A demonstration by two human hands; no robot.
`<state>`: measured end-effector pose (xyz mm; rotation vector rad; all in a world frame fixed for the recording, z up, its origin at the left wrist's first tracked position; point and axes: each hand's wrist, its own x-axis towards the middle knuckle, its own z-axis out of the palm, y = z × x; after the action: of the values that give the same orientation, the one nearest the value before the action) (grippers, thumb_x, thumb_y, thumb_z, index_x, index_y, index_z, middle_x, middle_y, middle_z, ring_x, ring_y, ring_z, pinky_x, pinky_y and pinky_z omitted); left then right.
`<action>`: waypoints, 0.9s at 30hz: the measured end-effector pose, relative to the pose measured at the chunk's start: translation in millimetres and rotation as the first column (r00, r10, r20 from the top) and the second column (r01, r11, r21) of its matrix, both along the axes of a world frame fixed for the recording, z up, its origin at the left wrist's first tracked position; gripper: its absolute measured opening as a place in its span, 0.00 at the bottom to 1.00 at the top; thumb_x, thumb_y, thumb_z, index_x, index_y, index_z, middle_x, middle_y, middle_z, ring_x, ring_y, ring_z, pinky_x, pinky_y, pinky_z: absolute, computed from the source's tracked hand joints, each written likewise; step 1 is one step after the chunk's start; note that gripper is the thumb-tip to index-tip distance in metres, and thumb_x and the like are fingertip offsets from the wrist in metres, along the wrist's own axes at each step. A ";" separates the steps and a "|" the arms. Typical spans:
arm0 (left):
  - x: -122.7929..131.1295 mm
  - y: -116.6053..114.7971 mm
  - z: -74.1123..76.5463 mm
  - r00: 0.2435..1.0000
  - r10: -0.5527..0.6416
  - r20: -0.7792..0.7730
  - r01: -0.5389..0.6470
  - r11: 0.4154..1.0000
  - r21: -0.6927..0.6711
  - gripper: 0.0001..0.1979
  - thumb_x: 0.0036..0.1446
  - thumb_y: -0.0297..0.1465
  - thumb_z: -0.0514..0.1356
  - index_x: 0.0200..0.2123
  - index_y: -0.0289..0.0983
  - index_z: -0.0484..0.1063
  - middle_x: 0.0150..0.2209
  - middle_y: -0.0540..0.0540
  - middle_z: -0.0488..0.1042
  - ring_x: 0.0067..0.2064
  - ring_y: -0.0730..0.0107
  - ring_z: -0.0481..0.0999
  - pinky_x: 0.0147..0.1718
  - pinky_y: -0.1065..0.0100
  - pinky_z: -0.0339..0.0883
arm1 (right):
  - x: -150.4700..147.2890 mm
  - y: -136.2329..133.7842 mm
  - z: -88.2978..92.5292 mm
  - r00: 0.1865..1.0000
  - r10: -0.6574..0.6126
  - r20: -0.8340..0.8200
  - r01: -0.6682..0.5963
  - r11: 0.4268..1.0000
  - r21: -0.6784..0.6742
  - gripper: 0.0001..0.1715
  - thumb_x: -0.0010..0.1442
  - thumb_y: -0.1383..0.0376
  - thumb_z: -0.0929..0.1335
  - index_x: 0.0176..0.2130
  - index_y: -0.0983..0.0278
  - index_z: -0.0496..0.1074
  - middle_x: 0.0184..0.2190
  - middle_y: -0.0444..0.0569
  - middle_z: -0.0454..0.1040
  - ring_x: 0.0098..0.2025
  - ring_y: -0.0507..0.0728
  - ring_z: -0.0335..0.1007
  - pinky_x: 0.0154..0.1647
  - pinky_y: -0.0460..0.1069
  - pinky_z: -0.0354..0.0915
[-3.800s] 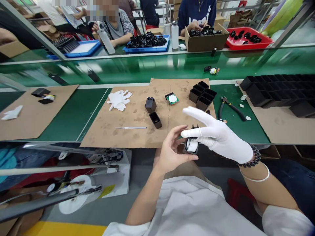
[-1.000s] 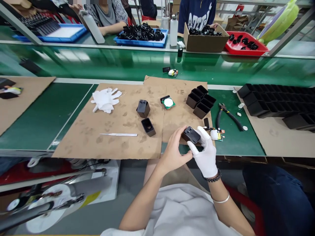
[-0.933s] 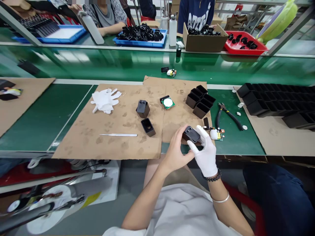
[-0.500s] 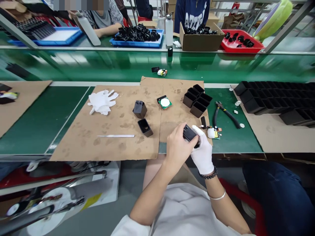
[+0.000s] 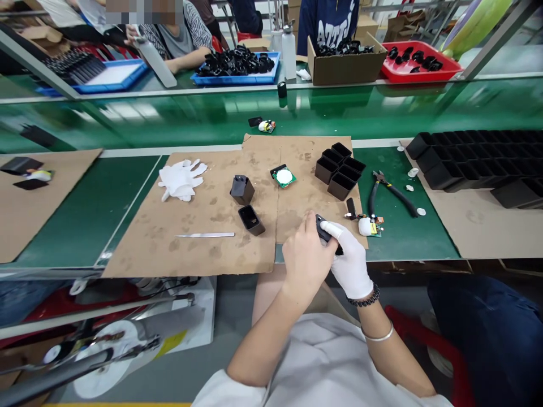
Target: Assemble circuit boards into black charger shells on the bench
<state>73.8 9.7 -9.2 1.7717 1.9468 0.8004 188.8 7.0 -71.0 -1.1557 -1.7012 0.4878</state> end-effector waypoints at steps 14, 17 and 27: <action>-5.6 -3.4 -5.7 0.997 -0.061 0.057 0.055 0.995 0.087 0.22 0.58 0.35 0.66 0.56 0.42 0.72 0.50 0.41 0.81 0.46 0.52 0.82 0.42 0.61 0.74 | -1.0 9.0 9.7 1.000 0.006 -0.020 -0.010 0.985 -0.174 0.24 0.60 0.65 0.72 0.57 0.59 0.75 0.53 0.50 0.81 0.53 0.61 0.80 0.58 0.54 0.76; -10.3 1.4 -2.0 0.990 -0.073 0.117 0.067 0.996 0.054 0.19 0.55 0.33 0.69 0.50 0.44 0.74 0.45 0.44 0.82 0.43 0.55 0.82 0.40 0.62 0.73 | -1.5 7.9 8.3 1.000 -0.016 0.017 0.019 0.985 -0.172 0.30 0.60 0.65 0.72 0.61 0.58 0.72 0.55 0.49 0.80 0.54 0.61 0.80 0.58 0.54 0.76; -12.9 7.4 -3.3 0.976 -0.101 0.194 0.093 0.995 0.047 0.16 0.52 0.31 0.69 0.45 0.43 0.74 0.46 0.46 0.83 0.46 0.56 0.83 0.44 0.62 0.75 | -3.8 10.9 7.8 0.999 0.032 0.034 -0.031 0.999 -0.010 0.24 0.61 0.71 0.69 0.56 0.61 0.74 0.56 0.51 0.79 0.58 0.59 0.77 0.61 0.54 0.75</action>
<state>60.9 17.1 -12.5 1.7230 1.7163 0.9446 185.0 17.9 -63.2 -1.1516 -1.7502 0.4987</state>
